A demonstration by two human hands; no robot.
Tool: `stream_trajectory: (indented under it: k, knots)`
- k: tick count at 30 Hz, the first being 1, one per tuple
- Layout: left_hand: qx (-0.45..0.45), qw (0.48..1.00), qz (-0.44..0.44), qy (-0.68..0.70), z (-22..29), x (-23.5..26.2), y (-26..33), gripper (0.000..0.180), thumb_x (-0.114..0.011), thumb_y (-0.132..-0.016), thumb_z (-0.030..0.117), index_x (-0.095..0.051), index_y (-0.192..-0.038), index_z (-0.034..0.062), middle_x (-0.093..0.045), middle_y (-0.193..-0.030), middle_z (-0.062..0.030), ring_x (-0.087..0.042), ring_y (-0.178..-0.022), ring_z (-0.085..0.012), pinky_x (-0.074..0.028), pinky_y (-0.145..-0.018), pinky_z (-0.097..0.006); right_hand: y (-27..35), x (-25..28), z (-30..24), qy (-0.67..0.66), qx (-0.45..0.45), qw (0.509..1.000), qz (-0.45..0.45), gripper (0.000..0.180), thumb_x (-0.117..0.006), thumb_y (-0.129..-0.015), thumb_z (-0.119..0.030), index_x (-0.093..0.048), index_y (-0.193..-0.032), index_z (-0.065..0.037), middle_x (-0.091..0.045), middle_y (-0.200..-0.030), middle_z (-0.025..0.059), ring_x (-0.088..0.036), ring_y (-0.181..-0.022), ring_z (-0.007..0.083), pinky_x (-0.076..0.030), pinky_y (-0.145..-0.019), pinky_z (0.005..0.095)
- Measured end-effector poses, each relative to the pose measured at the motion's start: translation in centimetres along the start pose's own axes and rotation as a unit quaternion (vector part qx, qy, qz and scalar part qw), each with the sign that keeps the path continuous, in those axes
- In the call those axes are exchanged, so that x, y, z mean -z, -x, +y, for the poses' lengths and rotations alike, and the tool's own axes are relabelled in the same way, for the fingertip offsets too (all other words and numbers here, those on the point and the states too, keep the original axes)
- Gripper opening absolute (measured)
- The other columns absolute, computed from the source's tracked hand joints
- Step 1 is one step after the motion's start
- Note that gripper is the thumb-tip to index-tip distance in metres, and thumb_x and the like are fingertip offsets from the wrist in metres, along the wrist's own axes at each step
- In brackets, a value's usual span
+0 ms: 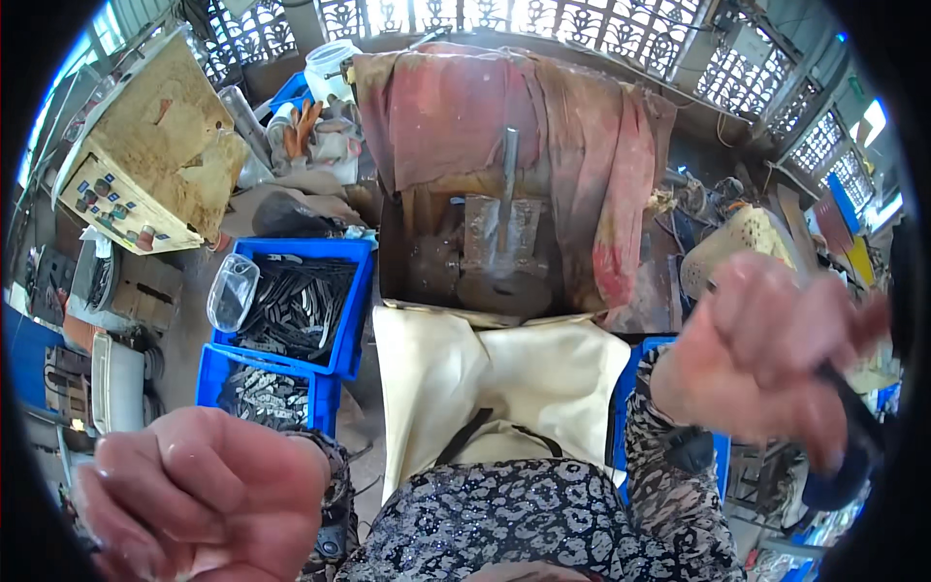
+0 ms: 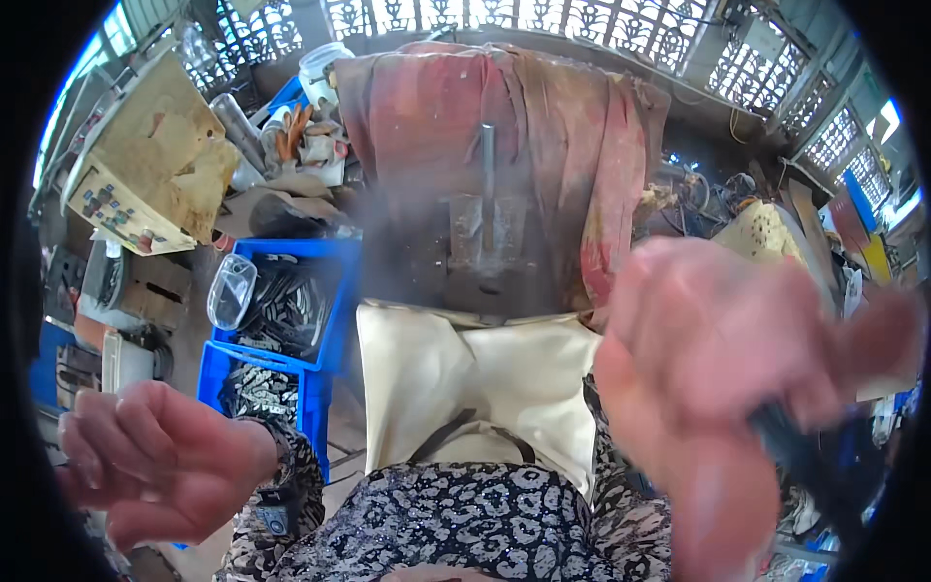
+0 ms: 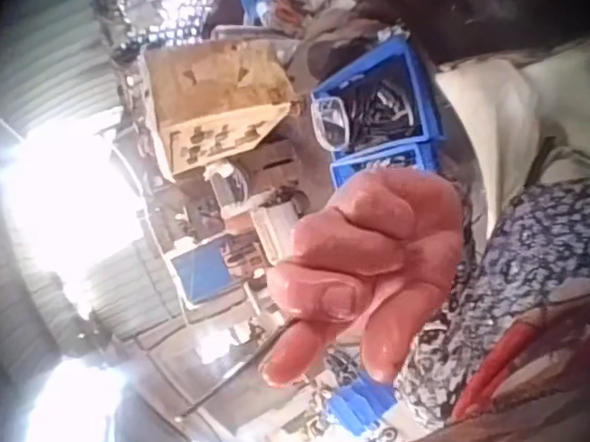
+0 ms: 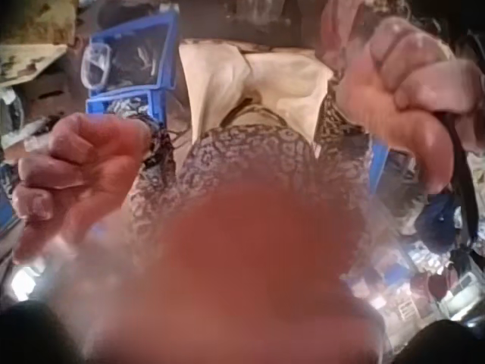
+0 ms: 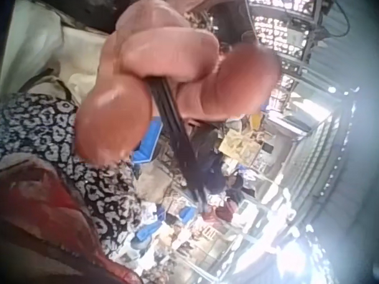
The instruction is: Using a stationary grinding machine to process and refine small metal components.
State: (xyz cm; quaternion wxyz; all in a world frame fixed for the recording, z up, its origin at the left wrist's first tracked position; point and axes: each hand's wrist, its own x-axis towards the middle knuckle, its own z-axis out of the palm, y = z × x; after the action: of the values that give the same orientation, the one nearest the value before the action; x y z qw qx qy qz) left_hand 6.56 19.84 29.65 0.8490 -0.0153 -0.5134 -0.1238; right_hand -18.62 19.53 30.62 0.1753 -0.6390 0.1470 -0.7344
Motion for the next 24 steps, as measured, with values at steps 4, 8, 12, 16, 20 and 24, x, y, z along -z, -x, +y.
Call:
stream_trajectory:
  k: [4,8,12,16,20,24]
  knots:
    - [0.028,0.984,-0.112,0.135,1.5,-1.7,-1.1,0.026,-0.070,-0.087,0.023,-0.053,-0.098,0.0076,-0.039,-0.084,0.0009,-0.034,-0.065,-0.0071,-0.027,-0.051,-0.021,-0.6,0.0,-4.0,0.039,0.122,0.991,-0.034,0.040,-0.056,-0.090,-0.051,-0.054,-0.099,-0.012,-0.031,-0.058,-0.0085,-0.025,-0.046,0.0027,-0.018,-0.048,0.0236]
    - [0.051,0.987,-0.111,0.102,1.7,-1.4,-0.6,0.024,-0.069,-0.087,0.023,-0.053,-0.097,0.0074,-0.040,-0.084,0.0005,-0.035,-0.066,-0.0073,-0.027,-0.051,-0.021,-0.2,-0.5,-5.0,0.128,0.227,0.957,0.128,0.036,-0.051,-0.092,-0.047,-0.045,-0.077,-0.015,-0.032,-0.056,-0.0068,-0.028,-0.047,0.0050,-0.018,-0.048,0.0245]
    - [0.041,0.991,-0.105,0.077,1.4,-2.6,-0.4,0.022,-0.067,-0.088,0.022,-0.053,-0.096,0.0072,-0.041,-0.083,0.0001,-0.036,-0.066,-0.0076,-0.028,-0.051,-0.021,-0.9,-0.4,-4.8,0.190,0.328,0.894,0.238,0.043,-0.048,-0.093,-0.045,-0.038,-0.061,-0.018,-0.032,-0.055,-0.0055,-0.030,-0.048,0.0067,-0.018,-0.049,0.0252]
    - [-0.021,0.991,-0.104,0.082,-0.5,-4.6,-2.4,0.020,-0.065,-0.089,0.021,-0.054,-0.095,0.0070,-0.042,-0.083,-0.0004,-0.037,-0.066,-0.0079,-0.029,-0.052,-0.021,-4.0,0.5,-5.2,0.199,0.389,0.867,0.238,0.042,-0.047,-0.093,-0.045,-0.039,-0.062,-0.018,-0.032,-0.055,-0.0053,-0.031,-0.049,0.0069,-0.019,-0.049,0.0250]
    - [-0.122,0.980,-0.093,0.123,-4.1,-8.0,-7.4,0.018,-0.064,-0.089,0.021,-0.054,-0.094,0.0067,-0.043,-0.083,-0.0009,-0.038,-0.067,-0.0083,-0.030,-0.052,-0.021,-10.4,1.0,-6.4,0.206,0.495,0.811,0.233,0.041,-0.047,-0.093,-0.045,-0.040,-0.063,-0.017,-0.033,-0.055,-0.0052,-0.031,-0.049,0.0071,-0.019,-0.049,0.0249]
    - [-0.236,0.956,-0.074,0.156,-4.9,-11.6,-15.1,0.016,-0.062,-0.090,0.020,-0.054,-0.093,0.0065,-0.044,-0.082,-0.0013,-0.039,-0.067,-0.0086,-0.030,-0.052,-0.021,-18.2,-0.3,-9.2,0.189,0.598,0.744,0.230,0.041,-0.047,-0.093,-0.046,-0.041,-0.065,-0.017,-0.033,-0.055,-0.0050,-0.031,-0.049,0.0073,-0.020,-0.050,0.0247]
